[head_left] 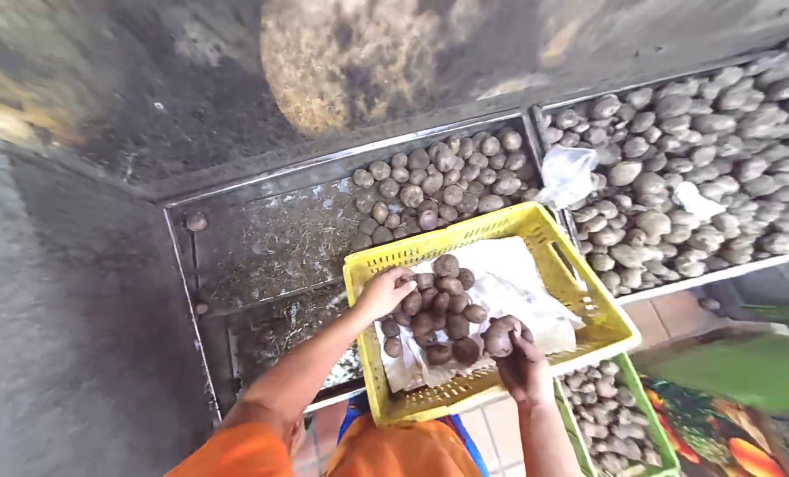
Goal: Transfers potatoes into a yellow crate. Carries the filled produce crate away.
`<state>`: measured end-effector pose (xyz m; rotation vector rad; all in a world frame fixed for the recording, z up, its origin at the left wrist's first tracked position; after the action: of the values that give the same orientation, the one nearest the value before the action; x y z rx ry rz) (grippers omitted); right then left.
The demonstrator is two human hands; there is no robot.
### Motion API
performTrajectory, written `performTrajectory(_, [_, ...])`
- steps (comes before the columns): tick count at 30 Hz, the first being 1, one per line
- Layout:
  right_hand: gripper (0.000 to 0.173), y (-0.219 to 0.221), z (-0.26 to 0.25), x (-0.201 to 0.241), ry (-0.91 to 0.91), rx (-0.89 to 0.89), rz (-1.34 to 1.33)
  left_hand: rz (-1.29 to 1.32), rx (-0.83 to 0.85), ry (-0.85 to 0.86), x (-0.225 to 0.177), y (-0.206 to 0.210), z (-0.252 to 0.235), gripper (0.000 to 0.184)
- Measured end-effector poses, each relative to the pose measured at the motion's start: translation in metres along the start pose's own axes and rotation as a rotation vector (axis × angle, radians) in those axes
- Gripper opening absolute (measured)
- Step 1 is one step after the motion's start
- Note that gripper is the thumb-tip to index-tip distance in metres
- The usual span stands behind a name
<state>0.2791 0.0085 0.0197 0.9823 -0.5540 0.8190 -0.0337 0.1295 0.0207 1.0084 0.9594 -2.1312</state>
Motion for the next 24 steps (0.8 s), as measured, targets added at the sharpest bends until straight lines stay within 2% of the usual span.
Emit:
performTrajectory(3, [0.055,-0.027,0.020,0.029,-0.052,0.172,0.008,0.016,0.043,-0.062,-0.018,0.055,0.021,0.043])
performTrajectory(6, [0.054,-0.087,0.055,0.058,-0.106,0.196,-0.026,0.018,0.061,-0.127,-0.049,0.138,0.037,0.042])
performTrajectory(9, [0.052,-0.186,0.082,0.044,-0.109,0.002,-0.134,-0.068,0.077,-0.196,-0.064,0.200,0.054,0.042])
performTrajectory(11, [0.042,-0.266,0.083,0.023,0.000,-0.268,-0.206,-0.152,0.056,-0.208,-0.071,0.222,0.055,0.041])
performTrajectory(14, [0.040,-0.381,0.083,-0.009,0.115,-0.651,-0.179,-0.304,0.074,-0.246,-0.081,0.232,0.059,0.038])
performTrajectory(16, [0.043,-0.440,0.086,-0.013,0.016,-0.827,-0.226,-0.304,0.062,-0.258,-0.082,0.229,0.061,0.039])
performTrajectory(17, [0.051,-0.465,0.089,-0.012,-0.049,-0.862,-0.275,-0.301,0.059,-0.259,-0.083,0.227,0.063,0.041])
performTrajectory(19, [0.064,-0.499,0.097,-0.013,-0.061,-0.879,-0.302,-0.314,0.046,-0.252,-0.082,0.222,0.066,0.042])
performTrajectory(21, [0.062,-0.511,0.105,-0.021,0.185,-0.858,-0.090,-0.313,0.031,-0.252,-0.080,0.217,0.072,0.043])
performTrajectory(24, [0.056,-0.504,0.105,-0.050,0.553,-0.684,0.276,-0.297,0.001,-0.257,-0.077,0.211,0.083,0.042])
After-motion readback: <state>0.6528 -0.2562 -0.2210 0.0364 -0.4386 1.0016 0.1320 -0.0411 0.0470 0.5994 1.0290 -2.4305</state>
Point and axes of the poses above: each hand's wrist, its own z-axis away from the middle knuckle, its own y-axis out of the palm, x = y × z, the point moved 1 cm from there along -z, towards the middle knuckle, and after that the axes turned 10 degrees about x, right-handed, at the moved point
